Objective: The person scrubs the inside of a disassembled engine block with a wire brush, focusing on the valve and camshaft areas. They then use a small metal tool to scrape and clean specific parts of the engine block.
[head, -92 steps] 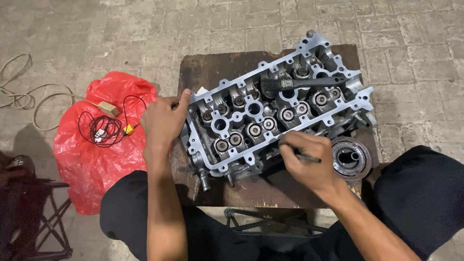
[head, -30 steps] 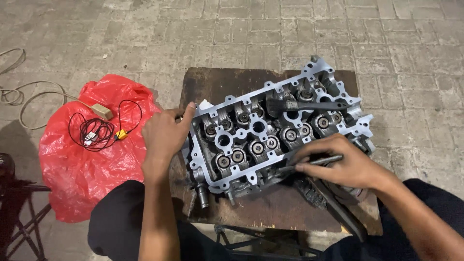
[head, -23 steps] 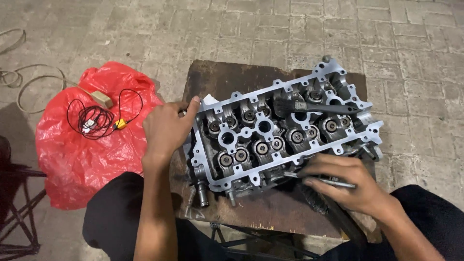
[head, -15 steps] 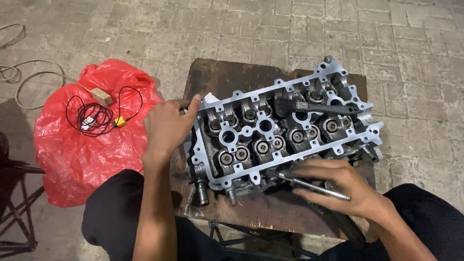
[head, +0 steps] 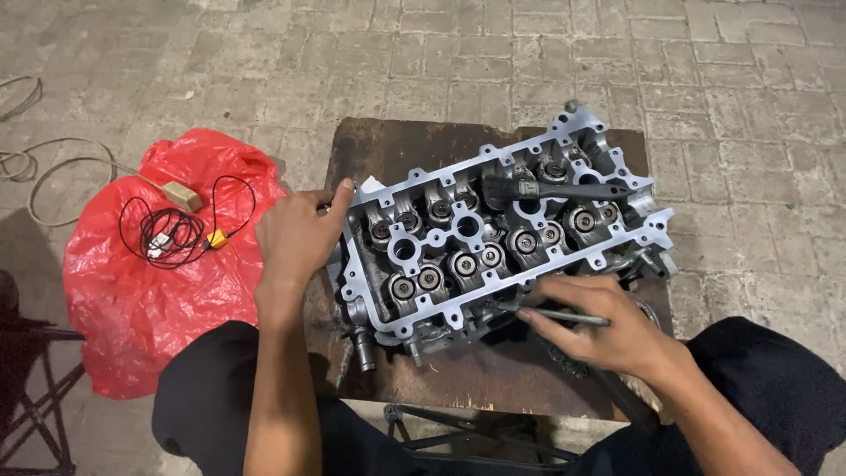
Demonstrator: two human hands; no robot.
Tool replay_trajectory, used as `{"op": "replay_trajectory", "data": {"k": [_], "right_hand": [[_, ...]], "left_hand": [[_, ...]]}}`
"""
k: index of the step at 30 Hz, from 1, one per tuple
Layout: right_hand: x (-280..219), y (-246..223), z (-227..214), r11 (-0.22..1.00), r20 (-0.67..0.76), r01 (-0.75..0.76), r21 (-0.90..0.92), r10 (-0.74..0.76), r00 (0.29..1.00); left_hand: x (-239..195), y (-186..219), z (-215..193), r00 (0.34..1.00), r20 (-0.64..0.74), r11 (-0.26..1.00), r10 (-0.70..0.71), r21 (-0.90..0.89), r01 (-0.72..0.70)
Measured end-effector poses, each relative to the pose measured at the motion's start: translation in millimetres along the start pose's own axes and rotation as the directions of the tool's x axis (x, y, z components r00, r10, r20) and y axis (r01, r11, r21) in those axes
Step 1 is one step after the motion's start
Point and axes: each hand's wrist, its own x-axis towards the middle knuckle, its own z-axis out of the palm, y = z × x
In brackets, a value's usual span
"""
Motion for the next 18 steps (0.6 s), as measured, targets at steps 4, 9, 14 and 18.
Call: {"op": "replay_trajectory", "data": {"k": [4, 9, 14, 18], "right_hand": [[5.1, -9.5, 1.0, 0.991, 0.017, -0.127, -0.031, 0.127, 0.992], [1.1, -0.9, 7.6, 0.998, -0.033, -0.05, -0.032, 0.049, 0.998], [-13.6, 14.5, 38.5, 0.995, -0.165, 0.083, -0.049, -0.09, 0.982], [-12.0, 13.3, 47.5, 0.996, -0.234, 0.075, -0.054, -0.086, 0.969]], "left_hand": [[1.7, -3.3, 2.4, 1.0, -0.023, 1.0, 0.009, 0.004, -0.009], [8.5, -4.6, 5.6, 1.0, -0.027, 0.999, -0.004, 0.041, 0.005], [4.3, -3.8, 4.7, 1.0, -0.021, 0.999, -0.002, 0.033, 0.003], [1.6, 0.1, 3.3, 0.999, -0.033, 0.999, -0.001, 0.046, 0.003]]}}
